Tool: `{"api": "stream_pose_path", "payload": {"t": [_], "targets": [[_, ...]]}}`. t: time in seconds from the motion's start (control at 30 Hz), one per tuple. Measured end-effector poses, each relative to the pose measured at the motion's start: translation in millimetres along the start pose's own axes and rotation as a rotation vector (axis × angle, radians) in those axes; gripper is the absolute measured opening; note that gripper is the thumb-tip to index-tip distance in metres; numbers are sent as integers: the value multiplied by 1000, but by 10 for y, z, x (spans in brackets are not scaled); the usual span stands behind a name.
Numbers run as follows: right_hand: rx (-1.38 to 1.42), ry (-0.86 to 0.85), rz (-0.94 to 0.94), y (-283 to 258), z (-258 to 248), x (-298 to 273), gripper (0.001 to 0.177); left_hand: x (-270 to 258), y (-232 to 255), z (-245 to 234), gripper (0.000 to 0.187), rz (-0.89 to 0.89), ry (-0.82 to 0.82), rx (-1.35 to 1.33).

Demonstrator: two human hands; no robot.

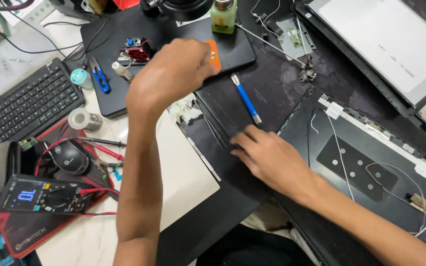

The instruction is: The person disassembles a laptop by removing the motherboard and then uses a screwdriver to unscrew and detach the antenna cables from the laptop's display bezel.

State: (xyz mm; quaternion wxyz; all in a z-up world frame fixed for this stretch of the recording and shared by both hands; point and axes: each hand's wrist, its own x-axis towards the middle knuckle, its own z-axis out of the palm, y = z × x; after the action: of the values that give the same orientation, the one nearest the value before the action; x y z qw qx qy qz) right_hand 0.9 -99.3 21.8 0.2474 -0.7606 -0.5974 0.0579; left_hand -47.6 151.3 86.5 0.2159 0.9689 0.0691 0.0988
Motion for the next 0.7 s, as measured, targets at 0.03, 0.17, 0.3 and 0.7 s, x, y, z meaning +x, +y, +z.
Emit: {"api": "stream_pose_path", "payload": {"t": [0.03, 0.17, 0.3, 0.7], "targets": [[3, 4, 5, -15, 207, 122, 21, -37, -34, -46, 28, 4, -6, 2], [-121, 80, 52, -91, 720, 510, 31, -94, 24, -247, 31, 6, 42, -25], [-184, 207, 59, -178, 914, 529, 43, -132, 133, -329, 34, -19, -15, -91], [436, 27, 495, -58, -628, -1066, 27, -93, 895, -139, 39, 318, -29, 6]]}}
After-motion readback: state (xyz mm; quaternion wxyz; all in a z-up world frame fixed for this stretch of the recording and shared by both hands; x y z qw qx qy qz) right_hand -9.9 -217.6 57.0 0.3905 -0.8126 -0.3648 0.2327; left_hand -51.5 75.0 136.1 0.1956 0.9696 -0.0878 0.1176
